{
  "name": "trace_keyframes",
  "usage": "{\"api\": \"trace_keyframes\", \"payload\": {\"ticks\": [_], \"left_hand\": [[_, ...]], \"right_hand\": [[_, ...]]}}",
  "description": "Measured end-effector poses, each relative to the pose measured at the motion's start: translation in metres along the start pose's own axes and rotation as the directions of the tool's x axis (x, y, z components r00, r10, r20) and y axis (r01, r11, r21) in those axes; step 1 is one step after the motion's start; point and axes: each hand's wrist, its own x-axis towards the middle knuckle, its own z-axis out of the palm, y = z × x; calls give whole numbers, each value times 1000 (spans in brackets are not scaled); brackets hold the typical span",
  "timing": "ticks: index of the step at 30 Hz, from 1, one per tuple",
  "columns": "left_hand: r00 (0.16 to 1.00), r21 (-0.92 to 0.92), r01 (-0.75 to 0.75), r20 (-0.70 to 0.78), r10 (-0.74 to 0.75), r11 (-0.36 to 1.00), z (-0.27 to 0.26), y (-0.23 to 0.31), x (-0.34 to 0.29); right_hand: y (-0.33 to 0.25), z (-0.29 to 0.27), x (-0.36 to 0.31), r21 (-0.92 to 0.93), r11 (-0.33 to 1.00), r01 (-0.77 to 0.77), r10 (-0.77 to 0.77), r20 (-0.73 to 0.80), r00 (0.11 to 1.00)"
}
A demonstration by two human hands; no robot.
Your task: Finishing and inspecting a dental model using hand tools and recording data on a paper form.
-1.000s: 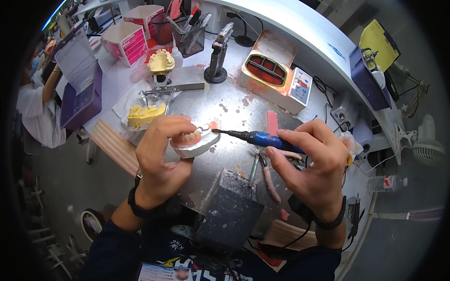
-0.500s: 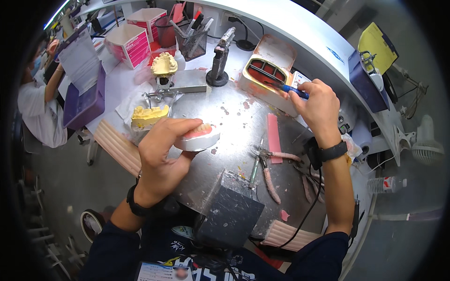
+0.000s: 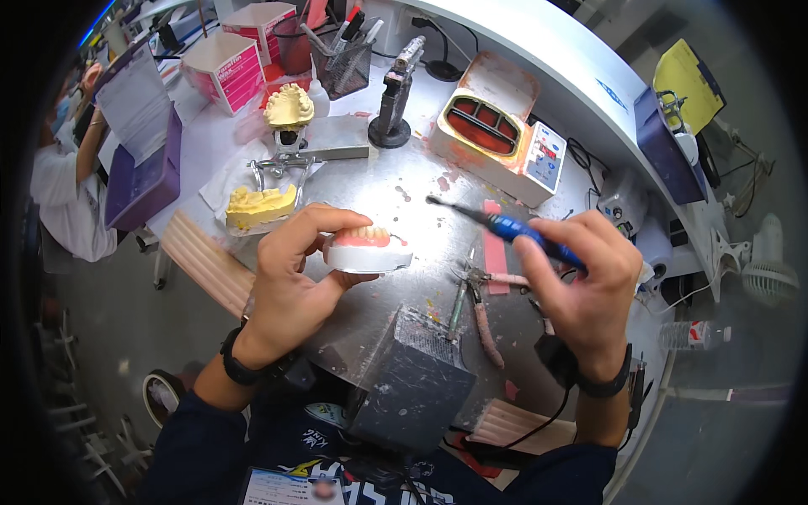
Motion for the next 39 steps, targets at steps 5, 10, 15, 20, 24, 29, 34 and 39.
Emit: {"api": "trace_keyframes", "payload": {"ticks": [5, 10, 15, 20, 24, 29, 34, 39], "left_hand": [[997, -138, -58, -53, 51, 989, 8, -5, -1], [999, -180, -32, -46, 24, 983, 9, 0, -3], [998, -213, -5, -63, -8, 977, 7, 1, -5], [978, 22, -186, -94, 188, 982, 3, 4, 0], [968, 258, -217, -70, 242, 942, -3, 8, -3], [957, 186, -209, -165, 240, 960, 0, 11, -4], [947, 206, -241, -165, 277, 948, -6, 4, -5], [947, 175, -244, -170, 273, 954, -7, 2, -4]], "right_hand": [[-22, -5, -8, 89, 985, 151, -157, 73, 985], [-26, -5, -7, 118, 977, 178, -190, 100, 977], [-23, -6, -8, 99, 978, 182, -189, 65, 980], [-5, -8, -2, 60, 986, 157, -160, 59, 985], [28, 12, 31, -155, 987, 30, -17, 84, 996], [70, 44, 48, -364, 930, 55, -71, -31, 997], [83, 47, 40, -374, 927, 25, -49, -54, 997], [58, 25, 21, -140, 989, -41, 25, -114, 993]]}}
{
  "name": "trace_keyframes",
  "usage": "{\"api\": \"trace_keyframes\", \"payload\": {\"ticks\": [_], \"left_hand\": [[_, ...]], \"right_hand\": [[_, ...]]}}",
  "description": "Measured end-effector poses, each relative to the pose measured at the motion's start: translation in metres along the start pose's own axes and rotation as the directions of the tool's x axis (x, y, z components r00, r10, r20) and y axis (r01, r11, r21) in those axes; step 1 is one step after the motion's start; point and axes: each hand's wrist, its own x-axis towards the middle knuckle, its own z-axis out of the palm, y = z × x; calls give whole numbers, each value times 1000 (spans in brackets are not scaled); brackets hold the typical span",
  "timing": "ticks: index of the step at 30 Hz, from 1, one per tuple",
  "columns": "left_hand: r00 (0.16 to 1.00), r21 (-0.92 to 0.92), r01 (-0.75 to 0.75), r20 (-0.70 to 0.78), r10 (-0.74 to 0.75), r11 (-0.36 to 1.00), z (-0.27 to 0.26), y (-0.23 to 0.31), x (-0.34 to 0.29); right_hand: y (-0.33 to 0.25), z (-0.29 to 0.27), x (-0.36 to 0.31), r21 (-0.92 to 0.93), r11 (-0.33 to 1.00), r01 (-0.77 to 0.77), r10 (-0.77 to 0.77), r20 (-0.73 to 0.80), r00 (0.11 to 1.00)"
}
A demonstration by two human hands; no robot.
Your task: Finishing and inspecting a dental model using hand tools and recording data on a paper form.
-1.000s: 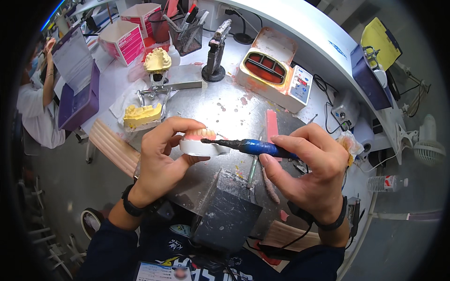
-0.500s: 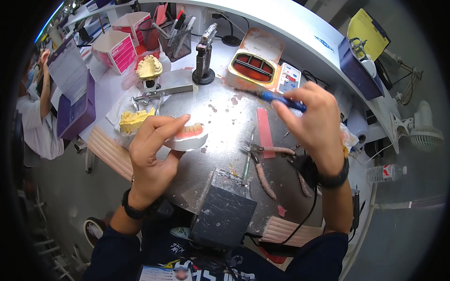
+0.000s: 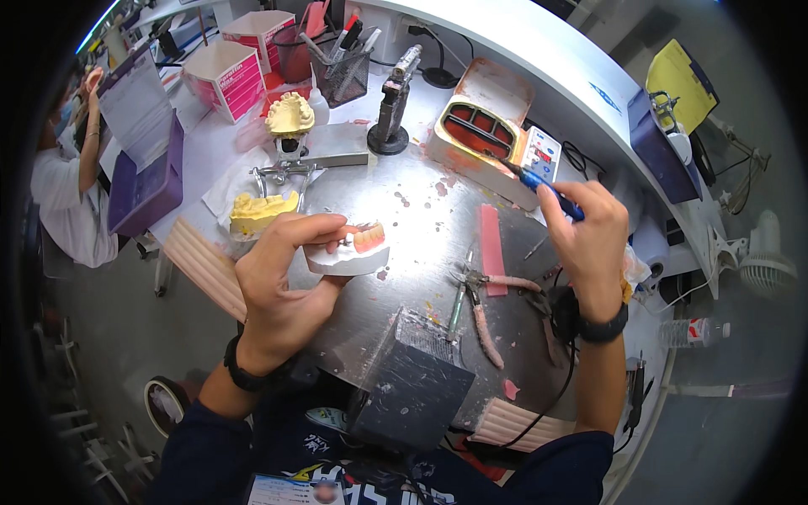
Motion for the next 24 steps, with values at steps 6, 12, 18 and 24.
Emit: {"api": "trace_keyframes", "payload": {"ticks": [6, 12, 18, 24], "left_hand": [[995, 68, -12, 98, 5, 998, -1, 4, 6], [992, 86, -53, 117, 43, 995, -3, 7, 8], [989, 89, -52, 144, 39, 995, -5, 11, 6], [989, 80, -65, 141, 53, 995, -5, 13, 5]], "right_hand": [[-54, -28, -27, 99, 992, 84, -89, 45, 995], [-84, -41, -38, 179, 961, 209, -232, 117, 966], [-85, -41, -39, 187, 947, 263, -281, 77, 957], [-87, -44, -40, 212, 943, 256, -272, 49, 961]]}}
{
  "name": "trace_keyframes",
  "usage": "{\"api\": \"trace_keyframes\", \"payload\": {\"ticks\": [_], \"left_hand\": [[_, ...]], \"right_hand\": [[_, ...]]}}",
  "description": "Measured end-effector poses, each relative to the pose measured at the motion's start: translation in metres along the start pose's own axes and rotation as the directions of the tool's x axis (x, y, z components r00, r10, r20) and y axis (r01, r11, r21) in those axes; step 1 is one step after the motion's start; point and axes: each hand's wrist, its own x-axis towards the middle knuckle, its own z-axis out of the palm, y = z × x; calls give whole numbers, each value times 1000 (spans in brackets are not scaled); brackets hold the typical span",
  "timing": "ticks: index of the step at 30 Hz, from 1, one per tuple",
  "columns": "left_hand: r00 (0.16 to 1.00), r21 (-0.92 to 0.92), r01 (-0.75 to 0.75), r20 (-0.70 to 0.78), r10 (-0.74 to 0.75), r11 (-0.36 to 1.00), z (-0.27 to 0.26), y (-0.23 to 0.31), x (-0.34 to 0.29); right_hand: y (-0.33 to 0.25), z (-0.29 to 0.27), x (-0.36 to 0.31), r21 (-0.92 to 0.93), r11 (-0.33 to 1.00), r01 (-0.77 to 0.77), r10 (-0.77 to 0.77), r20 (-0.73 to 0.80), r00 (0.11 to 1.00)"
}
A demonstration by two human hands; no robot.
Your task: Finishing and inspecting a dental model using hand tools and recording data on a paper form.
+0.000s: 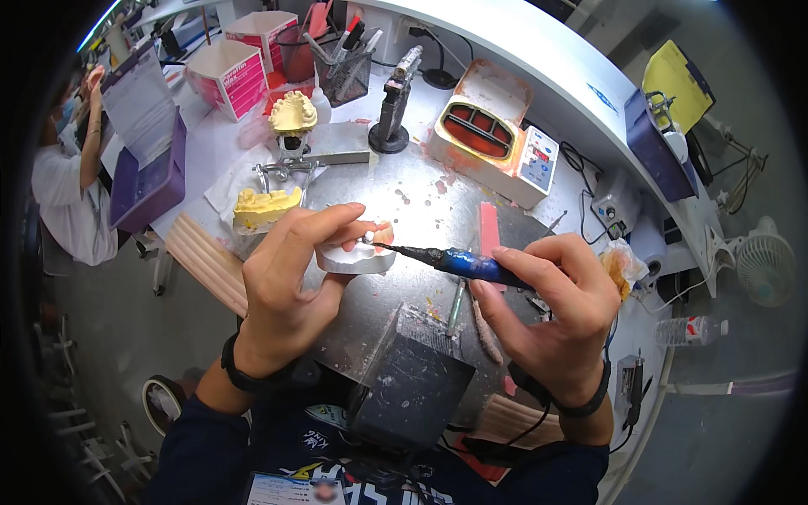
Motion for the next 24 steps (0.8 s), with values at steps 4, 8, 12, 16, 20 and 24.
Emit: {"api": "trace_keyframes", "payload": {"ticks": [4, 8, 12, 16, 20, 24], "left_hand": [[1000, -4, -15, -25, 15, 1000, 2, -1, -1], [999, 1, -31, -37, 31, 1000, 2, -4, -3], [997, -70, -25, -78, 20, 997, 6, -5, -2], [996, -48, -20, -87, 16, 999, 7, -1, 0], [994, -130, -9, -113, -6, 992, 9, -6, 1], [994, -102, 18, -108, -29, 995, 9, -8, 0]], "right_hand": [[5, -2, 2, -2, 1000, -16, 16, 38, 999], [20, -4, 4, 7, 998, -55, 54, 58, 997], [69, 3, 20, -93, 982, -164, 169, 48, 984], [128, 26, 33, -384, 903, -196, 206, -14, 978], [145, 39, 29, -353, 902, -248, 253, -32, 967], [135, 30, 19, -240, 941, -241, 217, -119, 969]]}}
